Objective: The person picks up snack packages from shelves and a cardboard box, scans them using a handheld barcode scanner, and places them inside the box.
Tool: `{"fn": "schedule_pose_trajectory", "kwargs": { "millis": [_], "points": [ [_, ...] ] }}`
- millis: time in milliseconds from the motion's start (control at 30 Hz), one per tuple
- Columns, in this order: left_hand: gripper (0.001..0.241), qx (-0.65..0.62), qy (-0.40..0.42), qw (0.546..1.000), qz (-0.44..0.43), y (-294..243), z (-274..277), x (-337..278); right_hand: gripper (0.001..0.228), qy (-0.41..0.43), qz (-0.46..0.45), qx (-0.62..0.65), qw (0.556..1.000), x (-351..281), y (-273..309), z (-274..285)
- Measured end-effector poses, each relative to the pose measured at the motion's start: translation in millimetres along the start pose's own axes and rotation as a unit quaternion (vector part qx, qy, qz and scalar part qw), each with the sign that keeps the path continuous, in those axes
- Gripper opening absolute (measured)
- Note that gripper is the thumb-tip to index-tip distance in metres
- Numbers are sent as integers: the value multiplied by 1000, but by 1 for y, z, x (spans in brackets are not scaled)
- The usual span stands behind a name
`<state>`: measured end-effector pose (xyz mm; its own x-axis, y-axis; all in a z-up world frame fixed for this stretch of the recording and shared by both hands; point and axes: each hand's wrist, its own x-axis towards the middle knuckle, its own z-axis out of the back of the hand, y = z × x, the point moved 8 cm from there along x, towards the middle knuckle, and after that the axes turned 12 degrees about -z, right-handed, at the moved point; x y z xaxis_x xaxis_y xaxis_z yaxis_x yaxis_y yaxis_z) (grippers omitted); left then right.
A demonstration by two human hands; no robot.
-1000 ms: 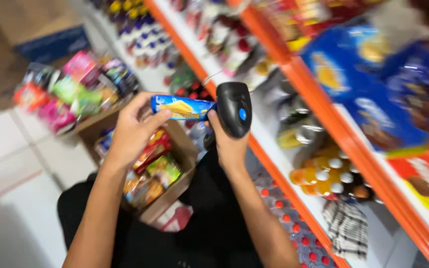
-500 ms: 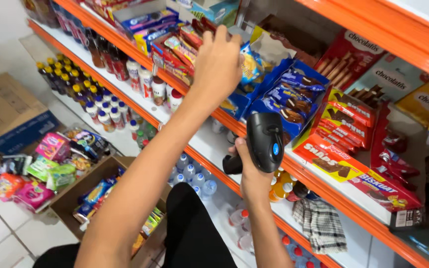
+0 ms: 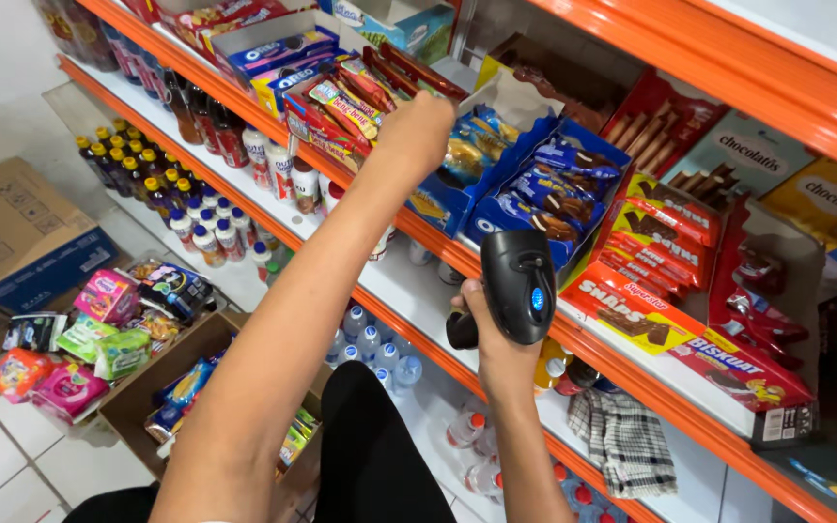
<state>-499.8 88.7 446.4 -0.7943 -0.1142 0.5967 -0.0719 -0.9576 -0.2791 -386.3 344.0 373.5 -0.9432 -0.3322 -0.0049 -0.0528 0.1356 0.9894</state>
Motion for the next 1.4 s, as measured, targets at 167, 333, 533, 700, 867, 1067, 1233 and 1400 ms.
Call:
{"fn": "schedule_pose_trajectory", "kwargs": {
  "millis": [167,333,533,700,867,1067,1233,1400],
  "points": [
    [21,237,-18,965,-110,-13,-37,10,28,15,15,-1,1000,-1,-3,0],
    [29,113,82,986,-89,-5,-71,26,31,9,-33,-21,999,-1,-14,-3],
    [45,-89,-64,986,-128,-40,24,-18,31,28,-60,-67,996,-2,-36,-12],
    [21,-231,-166,958,-39,-20,97,-158,29,79,-22,-114,990,-2,-75,-50],
    [18,-181,-174,945,210,98,74,-368,15,229,-65,-157,958,-4,-178,-150],
    [14,-42,-184,917,352,220,18,-591,12,400,-94,-217,885,-27,-307,-285],
    [17,-425,-419,723,347,292,-119,-699,30,554,-514,-111,645,-94,-444,-351],
    [20,-662,-460,-541,-238,370,-174,-716,36,463,-274,-234,810,-22,-512,-381]
  ]
}}
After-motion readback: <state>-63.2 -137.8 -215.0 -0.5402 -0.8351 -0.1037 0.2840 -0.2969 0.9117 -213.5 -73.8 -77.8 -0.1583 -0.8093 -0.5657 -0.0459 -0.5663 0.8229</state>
